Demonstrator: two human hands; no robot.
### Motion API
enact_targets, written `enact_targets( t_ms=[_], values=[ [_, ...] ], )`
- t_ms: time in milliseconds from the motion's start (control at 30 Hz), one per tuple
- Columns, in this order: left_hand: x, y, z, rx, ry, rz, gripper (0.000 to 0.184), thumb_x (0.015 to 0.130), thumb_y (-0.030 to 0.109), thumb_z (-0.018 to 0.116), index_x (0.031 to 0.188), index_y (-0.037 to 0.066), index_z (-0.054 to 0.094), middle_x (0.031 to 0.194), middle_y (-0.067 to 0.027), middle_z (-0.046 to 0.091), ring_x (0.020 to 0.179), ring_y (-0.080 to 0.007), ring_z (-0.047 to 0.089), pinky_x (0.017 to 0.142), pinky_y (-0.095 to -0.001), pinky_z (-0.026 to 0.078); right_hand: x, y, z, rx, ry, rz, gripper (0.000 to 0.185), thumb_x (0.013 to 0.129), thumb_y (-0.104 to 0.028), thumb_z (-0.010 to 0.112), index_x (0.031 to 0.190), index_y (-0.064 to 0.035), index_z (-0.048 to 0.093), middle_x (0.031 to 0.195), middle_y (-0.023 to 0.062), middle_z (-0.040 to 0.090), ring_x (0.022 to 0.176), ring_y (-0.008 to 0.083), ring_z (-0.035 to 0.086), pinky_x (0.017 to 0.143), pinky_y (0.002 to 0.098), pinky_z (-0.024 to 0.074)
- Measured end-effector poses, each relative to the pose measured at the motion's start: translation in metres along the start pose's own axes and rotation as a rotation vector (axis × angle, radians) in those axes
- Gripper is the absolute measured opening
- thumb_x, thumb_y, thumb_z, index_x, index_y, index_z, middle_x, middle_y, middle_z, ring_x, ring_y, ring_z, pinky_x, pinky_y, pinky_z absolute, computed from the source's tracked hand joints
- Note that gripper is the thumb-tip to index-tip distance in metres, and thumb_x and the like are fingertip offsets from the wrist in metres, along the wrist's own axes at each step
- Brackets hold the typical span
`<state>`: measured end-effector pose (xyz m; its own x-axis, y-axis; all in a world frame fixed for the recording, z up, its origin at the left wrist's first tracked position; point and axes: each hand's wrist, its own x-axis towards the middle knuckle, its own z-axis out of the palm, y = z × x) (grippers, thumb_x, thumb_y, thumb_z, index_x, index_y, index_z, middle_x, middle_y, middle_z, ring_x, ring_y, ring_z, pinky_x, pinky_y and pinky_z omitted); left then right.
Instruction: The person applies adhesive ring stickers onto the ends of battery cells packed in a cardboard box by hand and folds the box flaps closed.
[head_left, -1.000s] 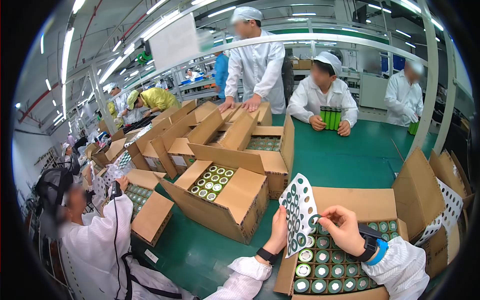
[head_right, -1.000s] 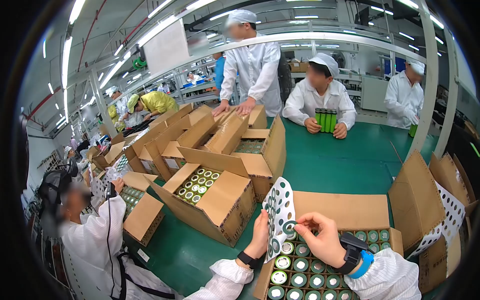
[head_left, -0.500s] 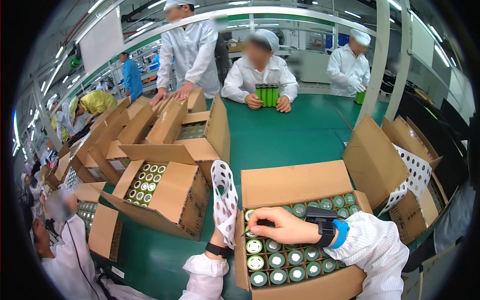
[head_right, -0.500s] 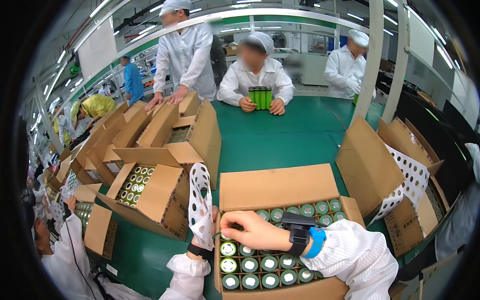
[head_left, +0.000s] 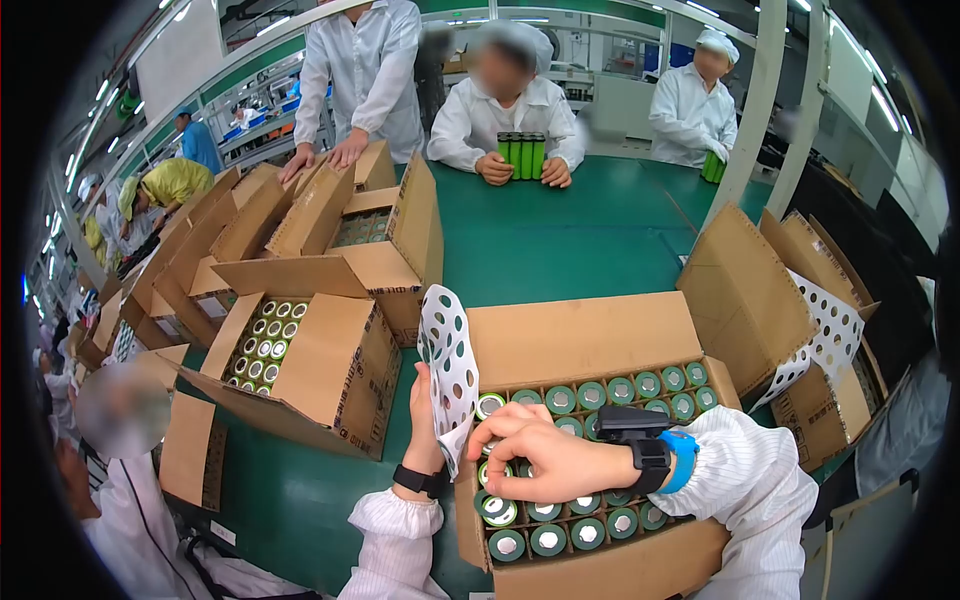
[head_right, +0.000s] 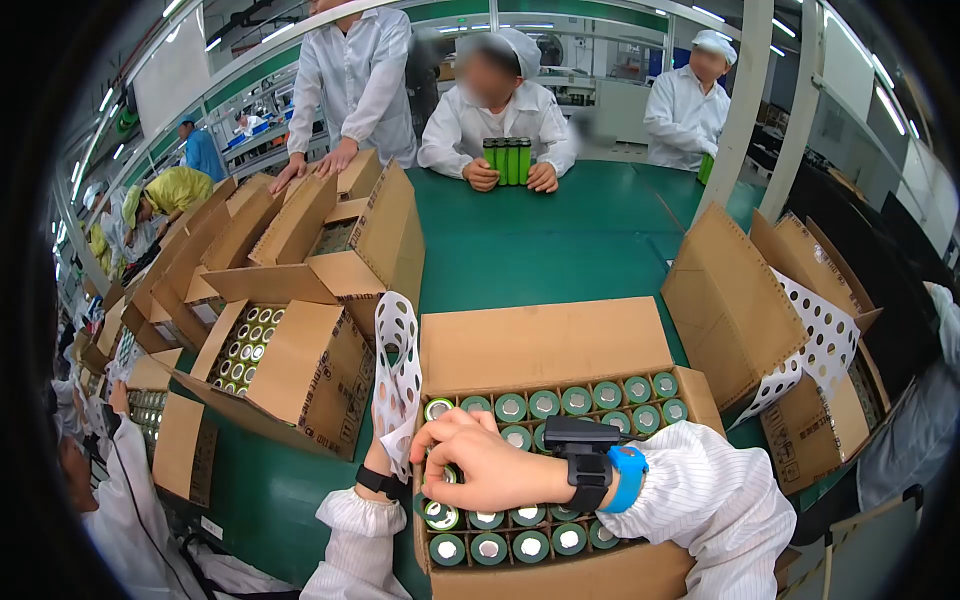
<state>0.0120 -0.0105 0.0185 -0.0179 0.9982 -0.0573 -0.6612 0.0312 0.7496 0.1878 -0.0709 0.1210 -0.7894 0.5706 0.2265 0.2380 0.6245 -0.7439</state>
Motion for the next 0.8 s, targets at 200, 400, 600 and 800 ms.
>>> enact_targets(
  t_ms=[200,400,600,800],
  values=[
    [0.008,-0.004,-0.003,0.117,0.032,0.040,0.049,0.092,0.050,0.039,0.107,0.006,0.055,0.077,0.0055,0.058,0.055,-0.0008,0.045,0.047,-0.0152,0.032,0.000,-0.004,-0.002,-0.008,-0.056,-0.027,0.012,0.073,-0.016,0.062,0.064,-0.0077,0.062,0.100,0.0010,0.052,0.103,0.0211,0.038,0.089,0.0377,0.0196],
    [0.013,-0.010,-0.006,0.104,0.041,0.051,0.049,0.092,0.051,0.036,0.104,0.007,0.056,0.072,0.0074,0.056,0.052,0.0004,0.040,0.045,-0.0149,0.029,0.000,-0.003,0.000,-0.070,-0.063,-0.034,0.012,0.073,-0.015,0.061,0.064,-0.0072,0.063,0.097,0.0013,0.052,0.103,0.0211,0.038,0.088,0.0377,0.0197],
    [0.015,-0.007,-0.021,-0.042,-0.118,-0.024,0.032,0.096,0.035,0.039,0.104,0.008,0.055,0.090,-0.0008,0.059,0.080,-0.0110,0.056,0.068,-0.0237,0.046,-0.001,-0.003,-0.001,-0.087,-0.066,-0.046,0.012,0.072,-0.015,0.061,0.063,-0.0069,0.063,0.096,0.0017,0.052,0.103,0.0211,0.038,0.088,0.0373,0.0202],
    [0.012,-0.004,-0.020,-0.019,-0.127,-0.032,0.032,0.095,0.035,0.039,0.103,0.008,0.055,0.088,0.0000,0.058,0.077,-0.0099,0.056,0.065,-0.0228,0.046,-0.001,-0.003,0.001,-0.101,-0.043,-0.056,0.012,0.072,-0.014,0.061,0.062,-0.0071,0.061,0.094,0.0020,0.052,0.102,0.0210,0.039,0.087,0.0369,0.0211]
  ],
)
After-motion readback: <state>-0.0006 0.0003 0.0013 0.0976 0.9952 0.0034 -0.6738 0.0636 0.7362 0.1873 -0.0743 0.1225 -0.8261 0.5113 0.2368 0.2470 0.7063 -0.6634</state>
